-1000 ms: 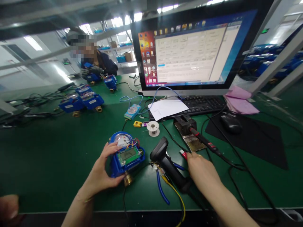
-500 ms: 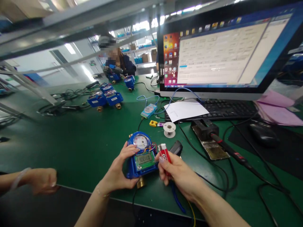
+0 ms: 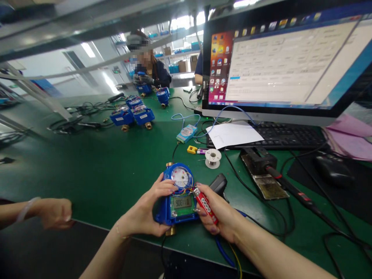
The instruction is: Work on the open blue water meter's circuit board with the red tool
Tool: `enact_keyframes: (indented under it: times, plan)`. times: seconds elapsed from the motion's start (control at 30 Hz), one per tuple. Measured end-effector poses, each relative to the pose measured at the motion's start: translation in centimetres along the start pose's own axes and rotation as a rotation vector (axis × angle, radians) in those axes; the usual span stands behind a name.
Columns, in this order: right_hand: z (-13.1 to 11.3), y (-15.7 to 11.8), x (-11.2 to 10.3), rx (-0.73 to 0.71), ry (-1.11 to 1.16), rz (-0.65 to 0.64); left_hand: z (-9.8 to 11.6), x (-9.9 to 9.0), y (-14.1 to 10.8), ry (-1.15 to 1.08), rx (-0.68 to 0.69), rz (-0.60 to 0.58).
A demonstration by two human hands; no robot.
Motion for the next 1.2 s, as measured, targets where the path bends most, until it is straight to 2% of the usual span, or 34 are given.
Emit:
enact_keyframes:
  times: [0.17, 0.33, 0.47, 0.73, 1.2]
  plan:
    - [0.4, 0.1, -0.2, -0.021, 0.021, -0.001, 0.2, 0.2, 0.2, 0.006, 0.014, 0.003]
    - [-0.1, -0.2, -0.3, -0.156, 0.048, 0.028, 0.1, 0.1, 0.2, 0.008, 0.012, -0.003]
    - [0.6, -0.3, -0.4, -0.059, 0.013, 0.066, 0.1, 0.2, 0.2, 0.009, 0.044, 0.008]
    - [0.3, -0.4, -0.4, 0.045, -0.003, 0.053, 0.0, 0.3, 0.1, -0.001, 0.05, 0.027]
    - [-0.3, -0.9, -0.6, 0.046, -0.123, 0.131, 0.1, 0.3, 0.1, 0.006, 0.043, 0.028]
Point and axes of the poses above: each hand's wrist, its own y-axis towards the middle knuckle, its own x-axis out of the palm, z = x × y, the point moved 9 cm from there along y, towards the middle knuckle, and after that the axes turned 5 degrees about x, right-handed, at the moved point
